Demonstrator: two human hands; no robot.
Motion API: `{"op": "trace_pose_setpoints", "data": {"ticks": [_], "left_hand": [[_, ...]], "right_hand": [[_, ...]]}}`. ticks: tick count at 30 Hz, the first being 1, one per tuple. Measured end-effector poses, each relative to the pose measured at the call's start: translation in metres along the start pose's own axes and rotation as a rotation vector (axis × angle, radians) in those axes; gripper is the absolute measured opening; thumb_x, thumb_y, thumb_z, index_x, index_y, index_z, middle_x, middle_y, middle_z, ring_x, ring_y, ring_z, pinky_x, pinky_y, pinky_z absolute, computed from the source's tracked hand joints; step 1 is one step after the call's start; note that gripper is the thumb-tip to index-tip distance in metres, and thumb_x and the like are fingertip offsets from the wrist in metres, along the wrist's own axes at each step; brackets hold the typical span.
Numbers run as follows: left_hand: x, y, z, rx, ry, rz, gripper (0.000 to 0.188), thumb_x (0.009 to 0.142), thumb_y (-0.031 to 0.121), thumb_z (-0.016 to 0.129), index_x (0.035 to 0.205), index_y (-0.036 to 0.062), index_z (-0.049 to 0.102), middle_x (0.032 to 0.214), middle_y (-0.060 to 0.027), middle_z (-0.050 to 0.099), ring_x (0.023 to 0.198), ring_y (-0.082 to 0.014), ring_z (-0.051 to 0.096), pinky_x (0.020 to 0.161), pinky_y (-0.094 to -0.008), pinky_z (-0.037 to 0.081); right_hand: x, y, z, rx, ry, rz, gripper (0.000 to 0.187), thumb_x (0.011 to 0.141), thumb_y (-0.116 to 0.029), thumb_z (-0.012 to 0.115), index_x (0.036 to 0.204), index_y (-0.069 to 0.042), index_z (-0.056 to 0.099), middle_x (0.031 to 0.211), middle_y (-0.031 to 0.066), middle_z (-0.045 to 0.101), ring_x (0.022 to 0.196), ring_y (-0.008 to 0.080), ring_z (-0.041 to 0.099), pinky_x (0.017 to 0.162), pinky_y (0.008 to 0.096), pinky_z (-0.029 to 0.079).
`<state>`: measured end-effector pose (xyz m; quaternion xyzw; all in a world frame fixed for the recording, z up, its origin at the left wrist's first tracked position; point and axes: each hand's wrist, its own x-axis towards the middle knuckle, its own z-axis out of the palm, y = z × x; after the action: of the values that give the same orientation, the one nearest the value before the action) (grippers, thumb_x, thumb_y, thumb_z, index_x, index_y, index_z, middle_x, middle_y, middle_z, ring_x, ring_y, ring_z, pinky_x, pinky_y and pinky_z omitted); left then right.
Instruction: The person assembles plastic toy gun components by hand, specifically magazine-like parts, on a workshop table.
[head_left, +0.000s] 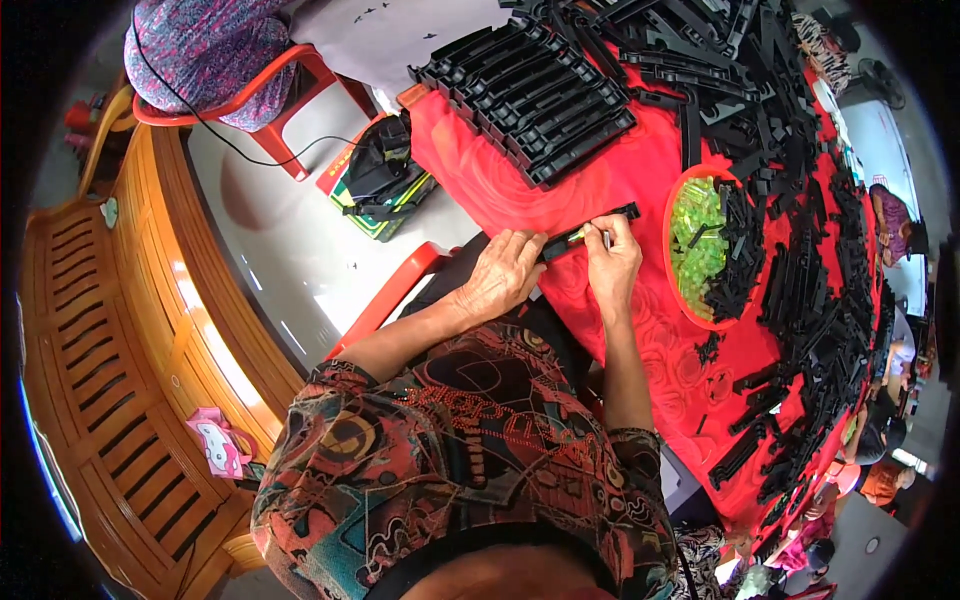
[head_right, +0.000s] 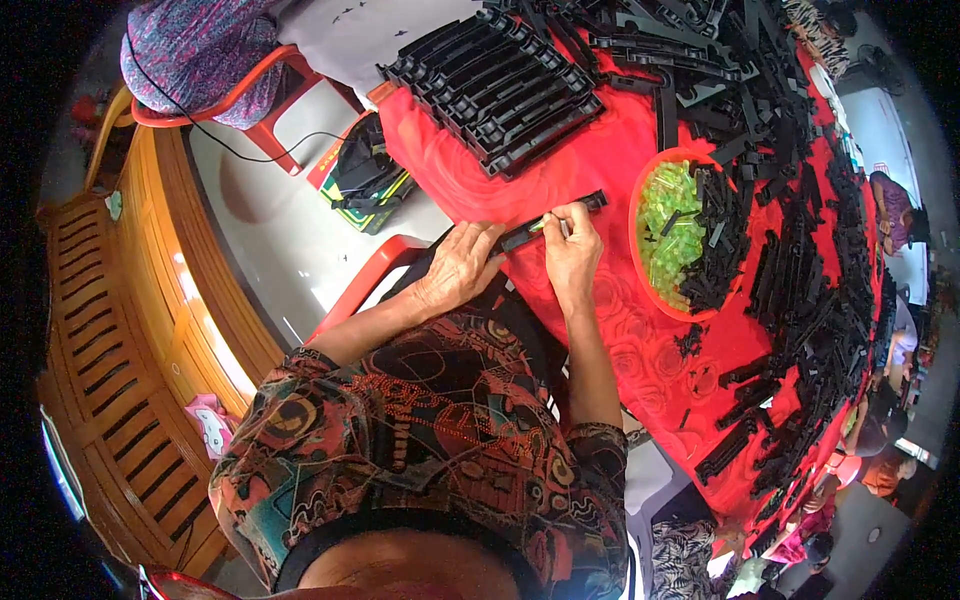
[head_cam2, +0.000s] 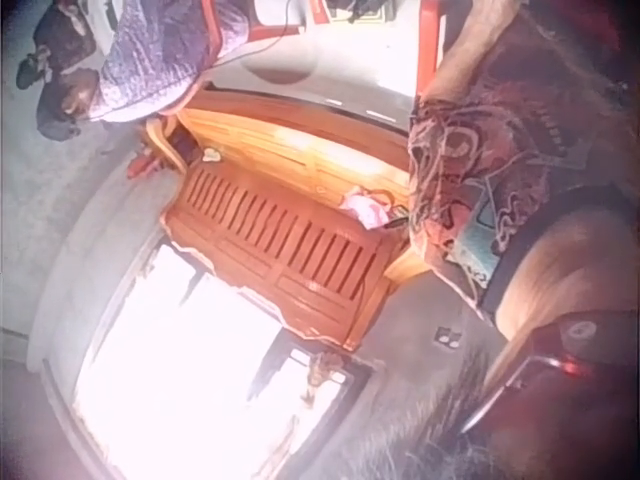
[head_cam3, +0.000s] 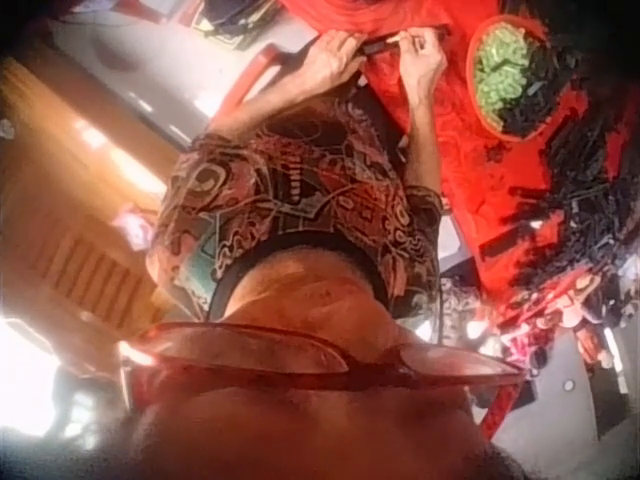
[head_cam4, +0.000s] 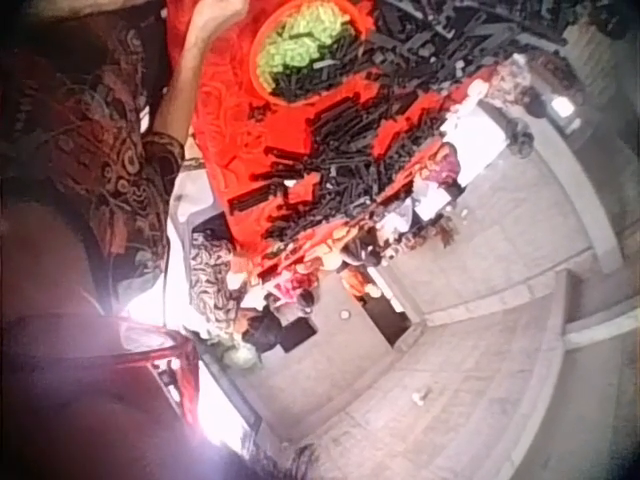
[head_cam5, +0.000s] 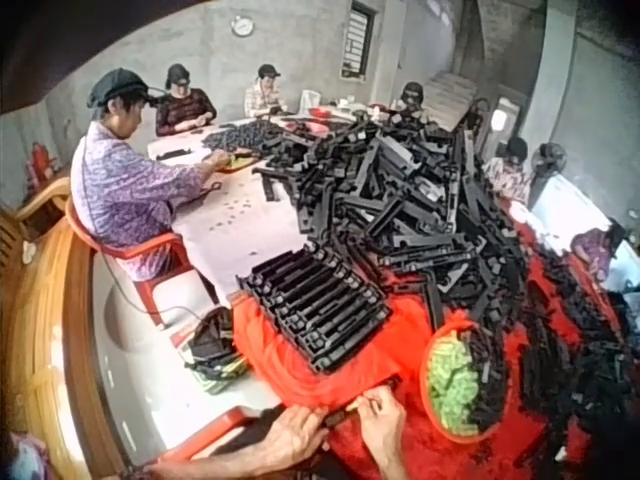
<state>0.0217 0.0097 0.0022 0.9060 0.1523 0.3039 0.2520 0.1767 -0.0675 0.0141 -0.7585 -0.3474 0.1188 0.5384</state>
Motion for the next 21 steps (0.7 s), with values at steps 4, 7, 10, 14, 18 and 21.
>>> {"op": "trace_pose_setpoints", "data": {"ticks": [4, 7, 10, 14, 18, 21], "left_hand": [[0.004, 0.001, 0.001, 0.06, -0.037, 0.019, 0.044, 0.072, 0.01, 0.063, 0.111, -0.0021, 0.05, 0.098, -0.0177, 0.052, 0.083, -0.0323, 0.052, 0.074, -0.0388, 0.044], [0.008, 0.003, 0.003, 0.131, -0.075, 0.061, 0.043, 0.071, 0.01, 0.064, 0.112, 0.0017, 0.052, 0.099, -0.0164, 0.051, 0.082, -0.0311, 0.052, 0.073, -0.0389, 0.045], [0.012, 0.005, 0.008, 0.162, -0.108, 0.071, 0.042, 0.071, 0.01, 0.062, 0.112, 0.0053, 0.054, 0.101, -0.0164, 0.051, 0.084, -0.0306, 0.051, 0.074, -0.0393, 0.044], [0.014, 0.006, 0.013, 0.107, -0.142, 0.02, 0.042, 0.069, 0.008, 0.06, 0.11, 0.0089, 0.058, 0.102, -0.0164, 0.051, 0.088, -0.0307, 0.051, 0.078, -0.0401, 0.044], [0.013, 0.005, 0.016, 0.081, -0.136, 0.002, 0.041, 0.067, 0.007, 0.06, 0.108, 0.0096, 0.06, 0.102, -0.0156, 0.052, 0.09, -0.0309, 0.05, 0.079, -0.0401, 0.044], [0.018, 0.005, 0.014, 0.062, -0.154, -0.011, 0.04, 0.066, 0.006, 0.059, 0.106, 0.0093, 0.061, 0.101, -0.0143, 0.052, 0.089, -0.0311, 0.05, 0.079, -0.0396, 0.044]], "right_hand": [[-0.001, -0.008, -0.001, -0.081, -0.007, 0.016, 0.008, 0.077, -0.003, 0.062, 0.077, -0.001, 0.054, 0.056, 0.0028, 0.045, 0.052, 0.0078, 0.039, 0.048, 0.0266, 0.036], [-0.003, -0.014, -0.003, -0.095, -0.025, 0.075, 0.007, 0.075, -0.002, 0.062, 0.077, -0.001, 0.055, 0.061, 0.0052, 0.047, 0.055, 0.0115, 0.045, 0.051, 0.0287, 0.039], [-0.005, -0.004, -0.002, -0.18, 0.042, -0.154, 0.006, 0.074, -0.001, 0.062, 0.078, -0.001, 0.056, 0.07, 0.008, 0.051, 0.062, 0.0181, 0.052, 0.057, 0.0318, 0.042], [-0.008, -0.002, -0.006, -0.174, 0.017, -0.119, 0.007, 0.073, -0.002, 0.061, 0.078, 0.0, 0.057, 0.079, 0.0112, 0.053, 0.069, 0.0241, 0.055, 0.062, 0.0344, 0.044], [-0.01, -0.002, -0.012, -0.293, -0.063, -0.173, 0.007, 0.075, -0.004, 0.061, 0.079, 0.001, 0.058, 0.082, 0.013, 0.054, 0.071, 0.0259, 0.057, 0.062, 0.0358, 0.045], [-0.013, -0.001, -0.014, -0.329, -0.076, -0.229, 0.007, 0.077, -0.005, 0.06, 0.08, 0.001, 0.058, 0.085, 0.0136, 0.054, 0.073, 0.0276, 0.058, 0.062, 0.0369, 0.047]]}}
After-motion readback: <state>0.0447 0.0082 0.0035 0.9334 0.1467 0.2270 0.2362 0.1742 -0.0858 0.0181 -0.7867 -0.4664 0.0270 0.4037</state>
